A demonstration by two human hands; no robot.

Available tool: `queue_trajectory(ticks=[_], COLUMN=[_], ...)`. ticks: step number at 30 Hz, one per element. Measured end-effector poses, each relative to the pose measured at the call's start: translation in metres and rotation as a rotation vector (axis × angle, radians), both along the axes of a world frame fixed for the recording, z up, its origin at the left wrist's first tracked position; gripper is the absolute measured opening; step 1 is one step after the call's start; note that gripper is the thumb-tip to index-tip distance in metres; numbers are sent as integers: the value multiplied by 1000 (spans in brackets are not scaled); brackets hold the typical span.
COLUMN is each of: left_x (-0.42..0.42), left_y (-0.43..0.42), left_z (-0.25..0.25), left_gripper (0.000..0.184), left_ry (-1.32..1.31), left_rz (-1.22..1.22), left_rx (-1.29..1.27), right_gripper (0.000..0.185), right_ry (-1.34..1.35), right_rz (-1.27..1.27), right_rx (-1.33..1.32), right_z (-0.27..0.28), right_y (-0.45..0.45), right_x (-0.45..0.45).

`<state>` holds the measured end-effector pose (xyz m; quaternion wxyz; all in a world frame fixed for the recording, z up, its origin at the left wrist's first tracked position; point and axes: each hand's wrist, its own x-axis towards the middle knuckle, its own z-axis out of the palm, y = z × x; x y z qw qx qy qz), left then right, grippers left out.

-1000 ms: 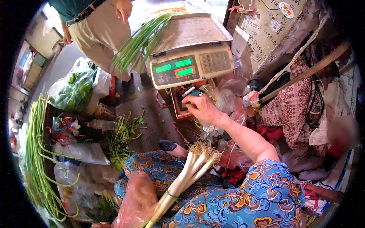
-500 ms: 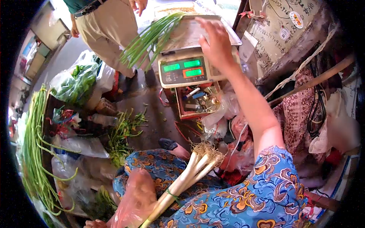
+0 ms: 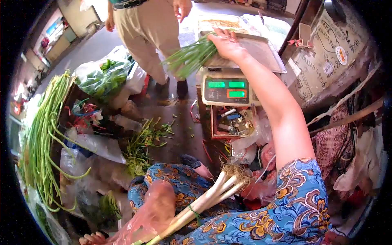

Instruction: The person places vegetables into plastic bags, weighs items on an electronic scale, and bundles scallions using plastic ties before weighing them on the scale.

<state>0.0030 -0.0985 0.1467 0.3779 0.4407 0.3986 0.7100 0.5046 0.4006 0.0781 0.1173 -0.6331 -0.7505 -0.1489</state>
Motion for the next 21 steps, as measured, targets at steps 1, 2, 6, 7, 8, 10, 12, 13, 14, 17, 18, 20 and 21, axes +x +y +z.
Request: queue_trajectory(ticks=[1,2,6,7,8,10,12,13,14,17,18,20,21], left_x=[-3,-7,-25,-41,-56,-67,-41,-29,-28,3,17,12,11], left_y=[1,1,0,1,1,10,24,34,43,63,70,81,89], left_z=[-1,-3,-12,-20,-29,-36,-30,-24,-28,-6,-4,-11,-16], left_gripper=[52,51,42,41,41,49,34,21,26,7,12,17,19], left_ry=[-4,-36,-49,-64,-73,-122,-32,62,11,7,115,214,236], left_rz=[12,50,188,94,99,-165,7,178,291,101,165,30,-29], left_rx=[7,-22,-179,-182,-172,-191,-231,-288,-338,-303,-311,-381,-395], right_gripper=[49,47,36,32,31,29,25,24,28,29,32,35,37], right_ry=[-4,18,-32,-1,33,112,174,234,255,335,350,281,218], right_rz=[12,13,79,115,125,94,138,110,245,270,284,262,228], right_rx=[7,2,287,423,480,513,576,556,639,567,552,499,440], right_z=[3,7,22,30,41,72,104,117,127,175,188,216,230], right_y=[-3,-5,-3,-6,-7,-6,-21,-26,-25,-50,-58,-82,-98], right_x=[1,2,27,33,38,40,36,33,33,0,-13,-44,-63])
